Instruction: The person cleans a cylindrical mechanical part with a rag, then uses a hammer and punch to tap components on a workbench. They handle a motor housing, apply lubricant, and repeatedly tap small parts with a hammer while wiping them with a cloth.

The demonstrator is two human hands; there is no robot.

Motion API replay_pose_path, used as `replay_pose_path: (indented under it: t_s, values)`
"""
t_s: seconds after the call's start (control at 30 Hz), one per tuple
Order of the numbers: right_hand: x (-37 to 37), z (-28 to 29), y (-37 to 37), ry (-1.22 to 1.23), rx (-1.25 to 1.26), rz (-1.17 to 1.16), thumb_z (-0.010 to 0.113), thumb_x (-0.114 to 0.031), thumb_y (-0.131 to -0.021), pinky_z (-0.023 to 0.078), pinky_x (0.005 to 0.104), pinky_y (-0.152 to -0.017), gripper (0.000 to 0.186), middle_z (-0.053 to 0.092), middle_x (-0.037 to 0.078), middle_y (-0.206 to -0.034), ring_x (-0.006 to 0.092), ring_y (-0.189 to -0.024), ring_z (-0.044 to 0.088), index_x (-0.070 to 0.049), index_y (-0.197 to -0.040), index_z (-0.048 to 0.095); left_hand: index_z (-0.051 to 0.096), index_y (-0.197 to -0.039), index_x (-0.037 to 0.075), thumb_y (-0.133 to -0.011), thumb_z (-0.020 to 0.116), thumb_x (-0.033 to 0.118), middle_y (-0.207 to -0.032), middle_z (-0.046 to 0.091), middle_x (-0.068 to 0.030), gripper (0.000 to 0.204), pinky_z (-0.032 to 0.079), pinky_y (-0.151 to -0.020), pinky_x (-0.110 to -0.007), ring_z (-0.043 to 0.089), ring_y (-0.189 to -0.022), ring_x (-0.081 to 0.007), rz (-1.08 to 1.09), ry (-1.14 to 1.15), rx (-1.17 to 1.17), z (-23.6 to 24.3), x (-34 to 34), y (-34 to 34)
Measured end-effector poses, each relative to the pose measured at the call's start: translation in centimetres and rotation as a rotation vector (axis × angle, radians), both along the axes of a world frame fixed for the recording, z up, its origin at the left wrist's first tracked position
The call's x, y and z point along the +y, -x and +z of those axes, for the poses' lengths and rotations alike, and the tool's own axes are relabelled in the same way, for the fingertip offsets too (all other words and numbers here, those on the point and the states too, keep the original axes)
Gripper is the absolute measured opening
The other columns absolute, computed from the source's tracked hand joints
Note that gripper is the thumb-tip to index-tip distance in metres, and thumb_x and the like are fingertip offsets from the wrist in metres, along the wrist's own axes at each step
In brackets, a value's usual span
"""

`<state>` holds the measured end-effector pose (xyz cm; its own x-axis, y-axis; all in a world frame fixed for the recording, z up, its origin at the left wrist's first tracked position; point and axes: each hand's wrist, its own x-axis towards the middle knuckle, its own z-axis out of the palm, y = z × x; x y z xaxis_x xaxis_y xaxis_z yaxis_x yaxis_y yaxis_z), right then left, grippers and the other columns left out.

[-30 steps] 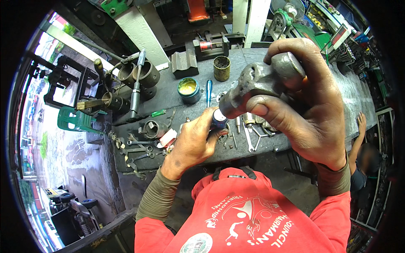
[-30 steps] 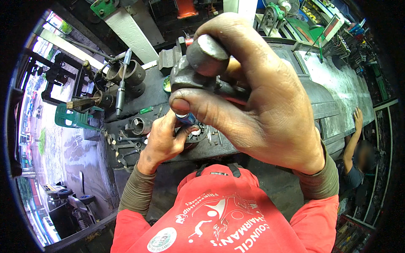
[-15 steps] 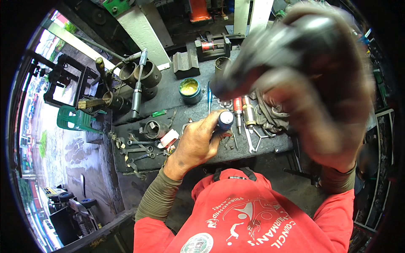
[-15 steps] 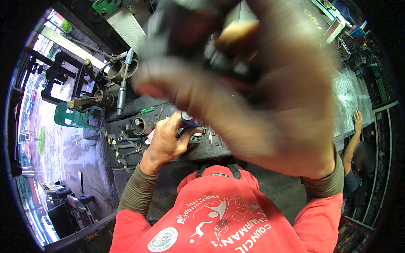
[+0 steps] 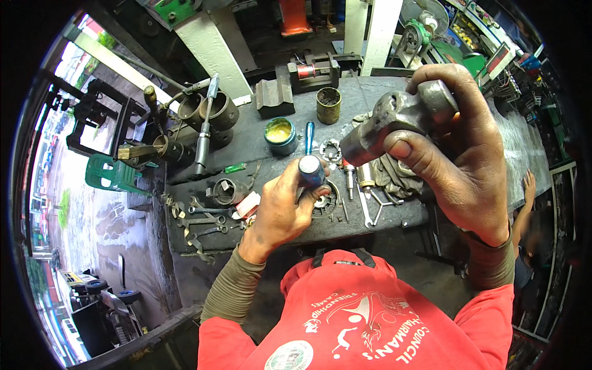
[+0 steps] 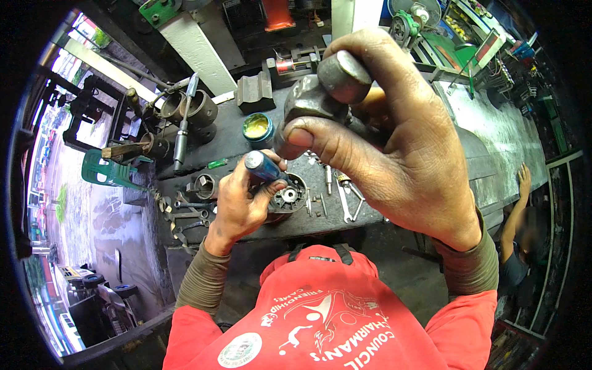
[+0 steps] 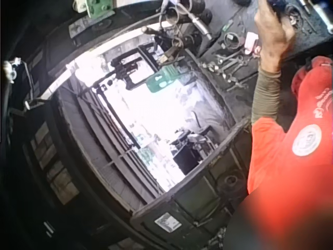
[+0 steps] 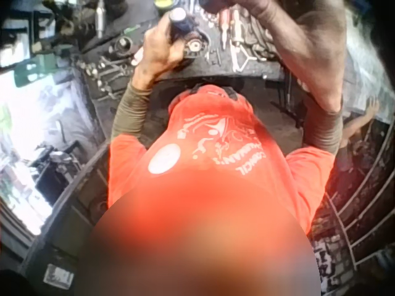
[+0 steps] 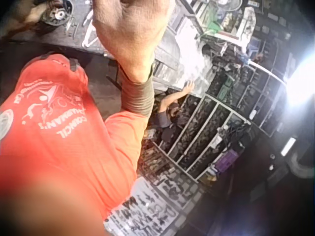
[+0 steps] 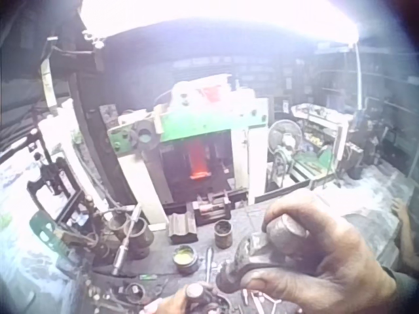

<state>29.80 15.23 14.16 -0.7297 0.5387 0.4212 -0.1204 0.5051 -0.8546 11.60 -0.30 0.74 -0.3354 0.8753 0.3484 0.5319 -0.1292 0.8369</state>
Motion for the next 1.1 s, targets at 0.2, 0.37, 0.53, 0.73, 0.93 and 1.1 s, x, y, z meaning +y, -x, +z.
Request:
replay_pose_path:
  t_s: [0.2, 0.37, 0.53, 0.73, 0.93, 1.1]
  values:
    - [0.3, -0.7, -0.5, 0.077, -0.024, 0.016, 0.084, -0.010, -0.089, 0.052, 0.0247, -0.089, 0.058, 0.059, 0.003, -0.115, 0.0104, -0.102, 0.063, -0.002, -0.136, 0.051, 0.061, -0.119, 0.002, -0.087, 0.080, 0.001, -0.105, 0.075, -0.0108, 0.037, 0.060, -0.086, -0.033, 0.076, -0.098, -0.0213, 0.038, 0.019, 0.068, -0.2, 0.2, -0.2]
    - [0.3, -0.7, -0.4, 0.085, -0.015, 0.016, 0.083, -0.009, -0.089, 0.052, 0.0255, -0.090, 0.058, 0.058, 0.004, -0.116, 0.0111, -0.104, 0.063, -0.001, -0.136, 0.051, 0.062, -0.118, 0.002, -0.086, 0.081, 0.002, -0.104, 0.075, -0.0114, 0.037, 0.060, -0.084, -0.034, 0.076, -0.097, -0.0234, 0.047, 0.031, 0.116, -0.2, 0.3, -0.2]
    - [0.2, -0.8, 0.2, 0.008, 0.066, 0.053, 0.084, -0.005, -0.087, 0.052, 0.0263, -0.091, 0.061, 0.057, 0.005, -0.123, 0.0117, -0.107, 0.062, 0.001, -0.138, 0.051, 0.058, -0.124, 0.000, -0.085, 0.082, 0.006, -0.100, 0.071, -0.0216, 0.046, 0.057, -0.074, -0.043, 0.073, -0.091, -0.0406, 0.033, -0.016, 0.125, -0.3, 0.4, -0.3]
    - [0.0, -0.7, 1.3, -0.104, 0.122, 0.077, 0.085, -0.004, -0.085, 0.053, 0.0267, -0.092, 0.064, 0.056, 0.006, -0.125, 0.0128, -0.108, 0.062, 0.002, -0.138, 0.051, 0.058, -0.125, 0.000, -0.085, 0.084, 0.008, -0.099, 0.071, -0.0206, 0.048, 0.058, -0.073, -0.041, 0.074, -0.089, -0.0377, 0.061, 0.002, 0.160, -0.2, 0.2, -0.4]
    - [0.3, -0.9, 3.4, -0.285, 0.271, 0.165, 0.087, -0.006, -0.084, 0.052, 0.0274, -0.091, 0.063, 0.054, 0.006, -0.123, 0.0124, -0.106, 0.059, 0.002, -0.137, 0.052, 0.058, -0.129, 0.001, -0.085, 0.084, 0.009, -0.095, 0.072, -0.0192, 0.052, 0.058, -0.072, -0.041, 0.075, -0.087, -0.0356, 0.072, 0.028, 0.234, 0.0, -0.1, -0.3]
    - [-0.1, -0.9, 3.7, -0.218, 0.155, 0.192, 0.086, -0.006, -0.085, 0.053, 0.0267, -0.088, 0.061, 0.055, 0.006, -0.119, 0.0120, -0.101, 0.060, 0.001, -0.136, 0.053, 0.059, -0.128, 0.001, -0.085, 0.083, 0.008, -0.094, 0.072, -0.0184, 0.050, 0.058, -0.071, -0.040, 0.075, -0.086, -0.0352, 0.058, -0.003, 0.225, -0.1, -0.1, -0.3]
